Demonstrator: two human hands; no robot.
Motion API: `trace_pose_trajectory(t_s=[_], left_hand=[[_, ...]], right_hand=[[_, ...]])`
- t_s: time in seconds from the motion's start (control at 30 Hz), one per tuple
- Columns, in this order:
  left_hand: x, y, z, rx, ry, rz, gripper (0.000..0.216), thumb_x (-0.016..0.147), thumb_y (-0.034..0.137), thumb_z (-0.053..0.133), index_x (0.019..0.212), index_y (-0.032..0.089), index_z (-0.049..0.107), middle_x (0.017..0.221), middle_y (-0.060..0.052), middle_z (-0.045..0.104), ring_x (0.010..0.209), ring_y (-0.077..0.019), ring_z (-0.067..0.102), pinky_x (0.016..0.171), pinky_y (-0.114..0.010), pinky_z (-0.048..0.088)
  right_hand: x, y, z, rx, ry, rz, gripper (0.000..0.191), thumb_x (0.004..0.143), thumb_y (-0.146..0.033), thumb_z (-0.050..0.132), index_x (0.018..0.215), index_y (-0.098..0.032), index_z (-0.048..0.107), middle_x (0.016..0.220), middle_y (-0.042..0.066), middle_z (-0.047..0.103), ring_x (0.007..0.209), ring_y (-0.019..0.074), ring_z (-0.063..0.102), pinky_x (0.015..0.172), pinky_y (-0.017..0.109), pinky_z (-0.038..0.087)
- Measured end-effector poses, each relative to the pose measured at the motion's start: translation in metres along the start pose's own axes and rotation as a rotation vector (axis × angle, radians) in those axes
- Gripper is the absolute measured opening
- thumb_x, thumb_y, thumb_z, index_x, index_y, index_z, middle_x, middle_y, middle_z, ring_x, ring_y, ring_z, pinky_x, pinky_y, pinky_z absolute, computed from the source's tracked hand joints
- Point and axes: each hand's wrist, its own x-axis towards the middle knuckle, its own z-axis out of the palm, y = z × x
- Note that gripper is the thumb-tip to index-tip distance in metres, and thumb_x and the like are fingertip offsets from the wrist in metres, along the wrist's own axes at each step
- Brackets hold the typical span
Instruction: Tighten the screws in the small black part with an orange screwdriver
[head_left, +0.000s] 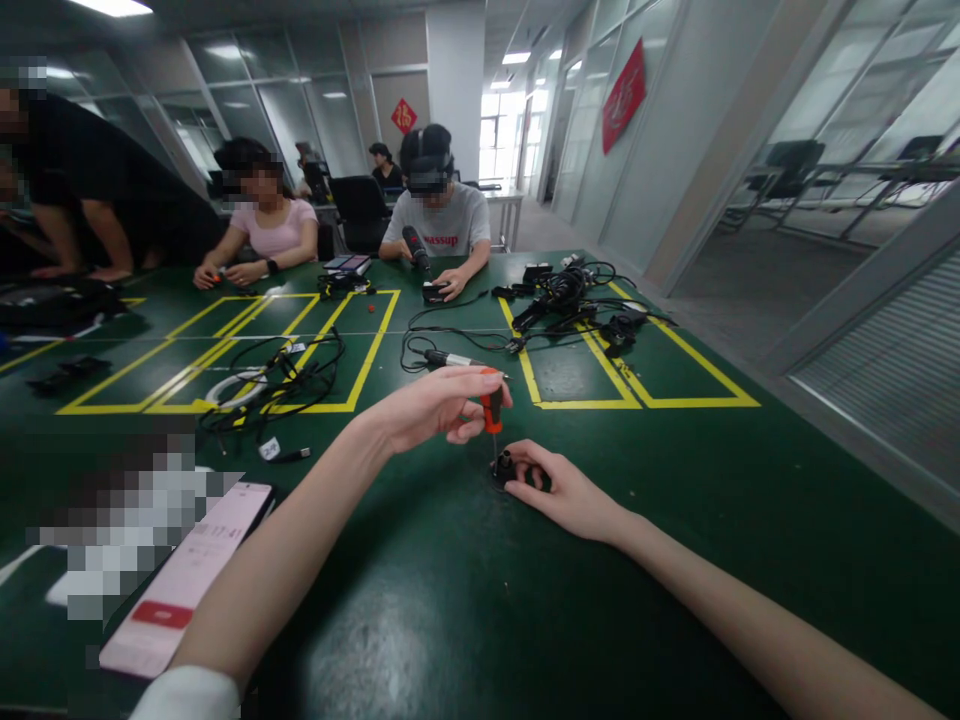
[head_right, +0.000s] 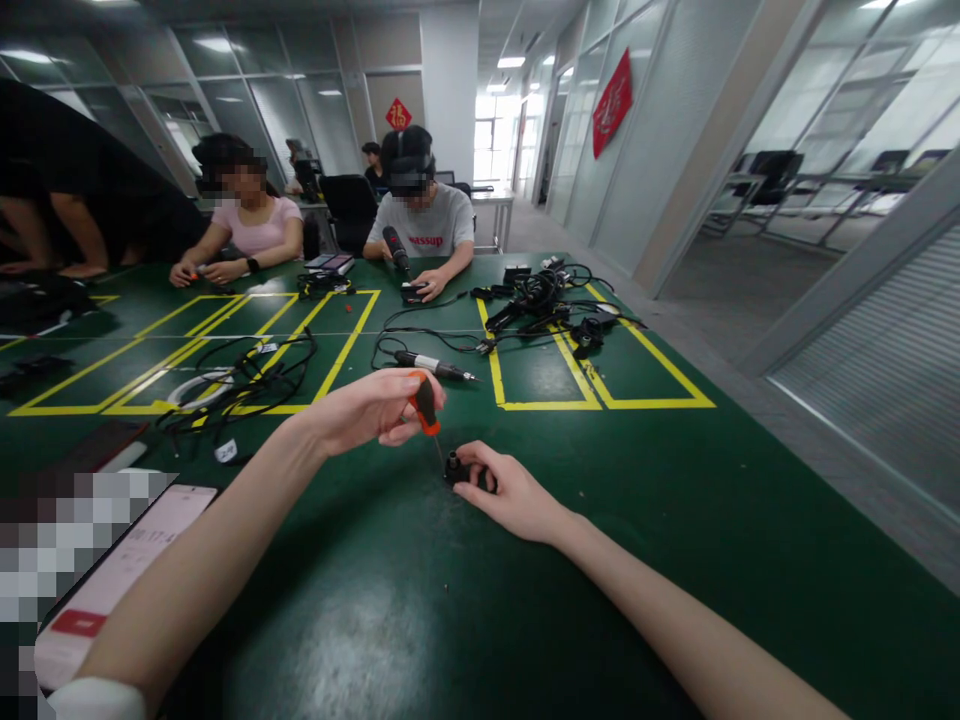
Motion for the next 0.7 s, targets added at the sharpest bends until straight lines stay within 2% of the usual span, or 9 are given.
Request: trace_pose_trajectory(t_s=[0.1,0.17,0.3,0.43,0.57,0.7], left_hand=[[0.0017,-0.0012,-0.0036,-0.060,-0.047,-0.021,0.057,0.085,0.069,0.065,0.096,0.013,0.061,0.096,-0.011,0.073,0.052,-0.0102,0.059,0.045,-0.023,0.038],[0.0030,-0.0021,-0.0055,-0.072,-0.066,-0.037,0.055,0.086,0.068,0.063,0.095,0.013,0.060,0.098,-0.013,0.075,0.051,-0.0114,0.061,0.045,-0.023,0.039],[0.0046,-0.0037,-0.0067,-0.069,-0.051,-0.028,0.046,0.085,0.058,0.071,0.094,0.014,0.061,0.091,-0.010,0.075,0.047,-0.0080,0.054,0.042,-0.021,0.034],[0.0042,-0.0040,-0.0050,-0.062,0.007,0.009,0.047,0.082,0.052,0.076,0.106,0.012,0.066,0.089,-0.006,0.071,0.050,-0.0055,0.048,0.042,-0.020,0.027],[0.0041,-0.0050,-0.0050,-0.038,0.049,0.011,0.049,0.080,0.054,0.078,0.101,0.011,0.069,0.086,-0.005,0.067,0.051,-0.0044,0.044,0.043,-0.020,0.025],[0.0057,-0.0042,-0.0066,-0.062,0.075,0.029,0.051,0.083,0.060,0.073,0.096,0.012,0.066,0.093,-0.009,0.071,0.050,-0.0058,0.048,0.045,-0.021,0.031]], right_hand=[[0.0002,-0.0010,-0.0001,0.004,0.004,0.004,0.030,0.093,-0.035,0.062,0.118,-0.020,0.056,0.105,0.007,0.071,0.076,0.0162,0.060,0.067,0.030,0.046],[0.0002,-0.0022,-0.0001,0.004,0.001,0.004,0.029,0.093,-0.035,0.062,0.118,-0.020,0.056,0.105,0.007,0.071,0.076,0.0162,0.060,0.067,0.030,0.046],[0.0004,-0.0035,0.0004,0.013,0.001,-0.003,0.028,0.094,-0.034,0.062,0.117,-0.021,0.056,0.107,0.007,0.071,0.077,0.0163,0.060,0.067,0.030,0.047],[0.0012,-0.0024,0.0015,0.013,0.009,-0.006,0.027,0.095,-0.034,0.061,0.117,-0.020,0.057,0.107,0.007,0.071,0.077,0.0161,0.059,0.068,0.030,0.047],[0.0027,0.0002,0.0032,-0.027,0.021,0.016,0.028,0.096,-0.034,0.059,0.121,-0.020,0.057,0.095,0.004,0.068,0.071,0.0152,0.055,0.066,0.029,0.045],[0.0042,0.0032,0.0054,-0.058,0.047,0.030,0.030,0.097,-0.030,0.059,0.125,-0.019,0.058,0.082,-0.001,0.061,0.064,0.0138,0.052,0.063,0.028,0.042]])
